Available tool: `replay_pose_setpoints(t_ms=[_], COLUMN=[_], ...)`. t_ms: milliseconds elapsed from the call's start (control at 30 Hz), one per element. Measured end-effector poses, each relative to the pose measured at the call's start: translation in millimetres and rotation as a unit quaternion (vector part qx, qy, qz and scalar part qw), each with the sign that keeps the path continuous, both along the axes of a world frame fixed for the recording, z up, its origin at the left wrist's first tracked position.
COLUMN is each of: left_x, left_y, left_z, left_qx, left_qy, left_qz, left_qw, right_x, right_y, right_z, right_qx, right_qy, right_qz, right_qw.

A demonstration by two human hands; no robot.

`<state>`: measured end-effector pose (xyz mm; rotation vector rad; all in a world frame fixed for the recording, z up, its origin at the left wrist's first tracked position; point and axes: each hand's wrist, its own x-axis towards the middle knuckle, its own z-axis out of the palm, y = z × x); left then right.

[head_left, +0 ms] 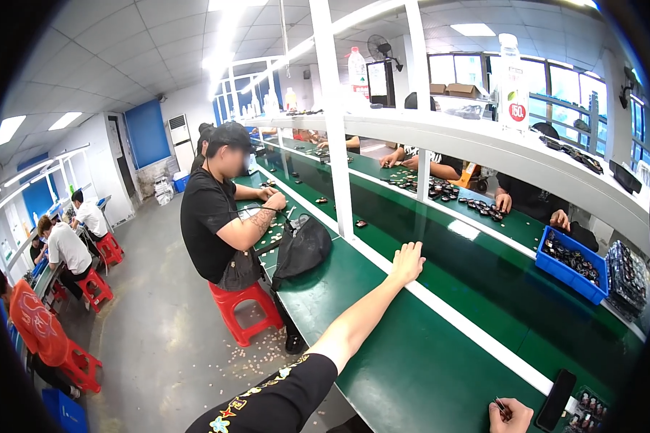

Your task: Assemble a small electronic component, likely a smartwatch, using a fine-tipped tool on a workbench.

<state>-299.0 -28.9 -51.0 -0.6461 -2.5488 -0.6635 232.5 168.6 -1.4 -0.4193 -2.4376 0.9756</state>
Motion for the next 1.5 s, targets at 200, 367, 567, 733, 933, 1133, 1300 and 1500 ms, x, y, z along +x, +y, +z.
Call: replay_pose_setpoints(t_ms=[200, 367, 567, 733, 933, 1133, 1300, 1500], left_x=[78, 231, 286, 278, 256, 255, 254, 264], left_y=[44, 40, 25, 33, 31, 27, 20, 23], left_z=[7, 21, 24, 39, 39, 34, 38, 39], left_qx=[0.082, -0.001, -0.039, -0.072, -0.056, -0.041, -0.034, -0.037], left_qy=[0.008, -0.068, -0.022, -0.058, -0.114, -0.161, -0.167, -0.129], left_qz=[-0.271, -0.512, -0.576, -0.602, -0.575, -0.596, -0.612, -0.581], left_qw=[0.959, 0.857, 0.816, 0.793, 0.808, 0.786, 0.772, 0.803], right_x=[5, 1, -5, 3, -14, -11, -9, -4], right_y=[7, -6, -8, 6, 3, -8, -9, -13], right_z=[-4, 3, -7, -16, -5, -8, -11, -8], right_qx=[0.014, -0.004, -0.023, -0.025, -0.061, -0.048, -0.053, -0.096], right_qy=[0.013, 0.001, 0.043, 0.050, 0.055, 0.042, 0.038, 0.052], right_qz=[-0.012, -0.030, -0.064, -0.068, -0.050, -0.043, -0.045, -0.037], right_qw=[1.000, 1.000, 0.997, 0.996, 0.995, 0.997, 0.997, 0.993])
